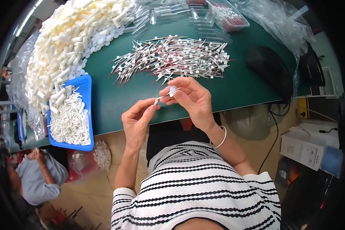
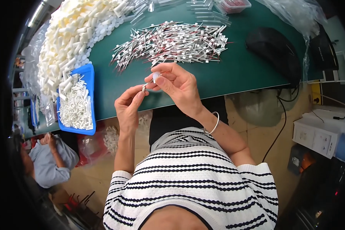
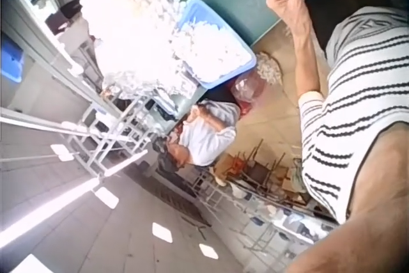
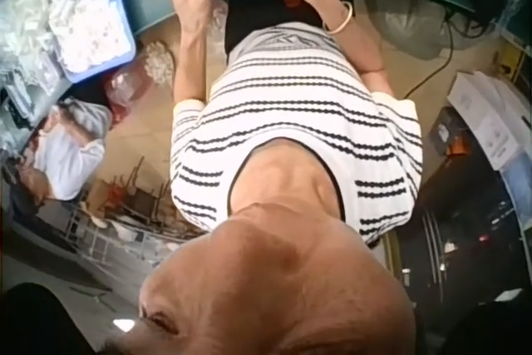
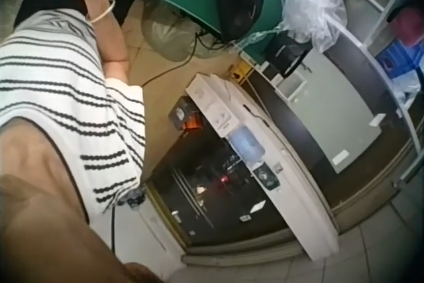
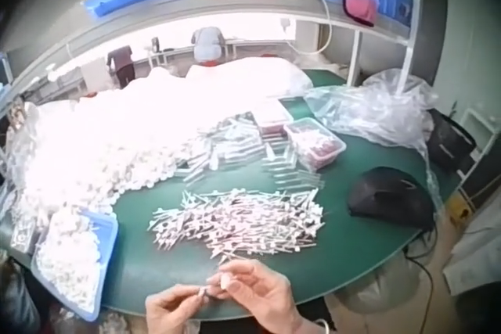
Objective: The person assembles small plastic caps onto wired electronic components by hand at a factory workbench.
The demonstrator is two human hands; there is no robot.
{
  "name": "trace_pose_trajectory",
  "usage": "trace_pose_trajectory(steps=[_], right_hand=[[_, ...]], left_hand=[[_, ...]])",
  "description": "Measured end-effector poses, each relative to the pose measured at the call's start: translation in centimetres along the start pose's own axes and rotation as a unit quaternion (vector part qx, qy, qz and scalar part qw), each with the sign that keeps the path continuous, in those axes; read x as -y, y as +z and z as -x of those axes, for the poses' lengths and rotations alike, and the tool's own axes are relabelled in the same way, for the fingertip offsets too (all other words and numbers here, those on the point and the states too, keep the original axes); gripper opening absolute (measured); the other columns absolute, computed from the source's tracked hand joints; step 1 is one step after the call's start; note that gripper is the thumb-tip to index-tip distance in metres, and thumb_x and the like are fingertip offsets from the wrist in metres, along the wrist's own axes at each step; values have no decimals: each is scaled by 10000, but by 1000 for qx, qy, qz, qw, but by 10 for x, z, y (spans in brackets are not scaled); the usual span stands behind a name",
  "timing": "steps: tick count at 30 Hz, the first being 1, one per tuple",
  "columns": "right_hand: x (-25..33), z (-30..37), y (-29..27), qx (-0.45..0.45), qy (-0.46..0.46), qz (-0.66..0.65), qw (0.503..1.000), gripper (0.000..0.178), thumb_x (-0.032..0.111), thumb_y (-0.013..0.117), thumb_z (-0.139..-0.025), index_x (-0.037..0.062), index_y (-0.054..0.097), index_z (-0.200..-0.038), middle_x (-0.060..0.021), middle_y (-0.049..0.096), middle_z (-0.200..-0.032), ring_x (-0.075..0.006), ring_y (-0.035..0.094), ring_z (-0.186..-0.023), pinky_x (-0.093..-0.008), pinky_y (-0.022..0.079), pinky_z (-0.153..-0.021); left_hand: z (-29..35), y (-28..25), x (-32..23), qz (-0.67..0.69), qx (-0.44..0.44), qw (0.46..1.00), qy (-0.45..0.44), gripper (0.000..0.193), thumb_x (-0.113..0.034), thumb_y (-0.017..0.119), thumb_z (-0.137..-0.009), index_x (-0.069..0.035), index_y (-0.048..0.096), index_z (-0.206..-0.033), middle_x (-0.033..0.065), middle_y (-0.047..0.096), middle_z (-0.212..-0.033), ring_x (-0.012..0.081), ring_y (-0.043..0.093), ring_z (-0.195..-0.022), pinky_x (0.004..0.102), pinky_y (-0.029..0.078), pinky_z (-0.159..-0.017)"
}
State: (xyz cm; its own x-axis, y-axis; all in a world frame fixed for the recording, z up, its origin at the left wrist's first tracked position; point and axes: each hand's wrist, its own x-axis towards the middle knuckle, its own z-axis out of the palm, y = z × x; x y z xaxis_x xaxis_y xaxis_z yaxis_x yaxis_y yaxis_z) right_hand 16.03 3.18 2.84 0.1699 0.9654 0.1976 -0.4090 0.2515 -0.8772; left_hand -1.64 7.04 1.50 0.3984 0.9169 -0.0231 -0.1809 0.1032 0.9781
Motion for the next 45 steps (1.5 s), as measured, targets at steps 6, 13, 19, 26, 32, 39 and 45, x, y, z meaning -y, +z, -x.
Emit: trace_pose_trajectory(steps=[6, 13, 19, 26, 32, 39, 45], right_hand=[[2, 5, 1, -4, 7, -5, 1000, 252, 128, 576, -960, -21, 551, -1162, -131, 672, -999, -174, 673, -882, -283, 558, -778], [-6, 12, 12, -16, 21, 50, 998, 180, 86, 631, -919, -9, 593, -1067, -91, 658, -994, -131, 657, -825, -252, 542, -716], [-2, -2, 6, 80, 118, 292, 946, 172, 165, 619, -940, 0, 613, -891, -25, 615, -691, -35, 518, -548, -188, 412, -475], [-9, -1, -14, 19, 157, -29, 987, 183, 63, 614, -918, 6, 583, -1089, -88, 644, -944, -124, 641, -793, -250, 558, -665], [-4, 7, -6, -3, 150, -72, 986, 258, 0, 618, -890, -14, 570, -1143, -76, 606, -1095, -134, 639, -885, -257, 560, -713], [13, 15, -49, -42, 159, 1, 986, 220, 103, 580, -944, -14, 589, -1130, -117, 651, -1009, -109, 627, -676, -227, 519, -543], [-9, 0, -22, -40, 127, -107, 985, 229, 163, 571, -963, 16, 559, -1138, -163, 632, -1155, -162, 670, -826, -261, 578, -685]], left_hand=[[5, -2, -2, 0, -13, 1000, -18, 183, 7, 631, -894, 44, 658, -1071, 61, 657, -955, 108, 617, -872, 201, 469, -758], [-1, 1, -5, -98, -24, 991, 85, 98, 15, 629, -888, 46, 644, -979, 63, 673, -900, 107, 629, -833, 216, 481, -753], [-3, -9, -28, -223, 72, 967, 100, 43, 36, 604, -885, 33, 609, -928, 82, 687, -817, 143, 687, -752, 238, 519, -672], [-82, -76, -59, -309, -8, 946, 98, 213, -109, 647, -873, -33, 654, -1071, 68, 685, -838, 117, 613, -777, 261, 484, -733], [-200, -212, -54, -848, -236, 463, 104, 250, -317, 701, -817, -70, 692, -854, 95, 671, -950, 284, 610, -971, 456, 476, -810], [-133, -114, -60, -579, -78, 794, 167, 200, -222, 655, -888, -48, 675, -984, 155, 667, -770, 245, 648, -651, 357, 481, -612], [-29, 4, -37, -311, 136, 940, -19, 191, -34, 641, -877, -13, 637, -1067, 41, 661, -758, 77, 579, -635, 233, 467, -578]])
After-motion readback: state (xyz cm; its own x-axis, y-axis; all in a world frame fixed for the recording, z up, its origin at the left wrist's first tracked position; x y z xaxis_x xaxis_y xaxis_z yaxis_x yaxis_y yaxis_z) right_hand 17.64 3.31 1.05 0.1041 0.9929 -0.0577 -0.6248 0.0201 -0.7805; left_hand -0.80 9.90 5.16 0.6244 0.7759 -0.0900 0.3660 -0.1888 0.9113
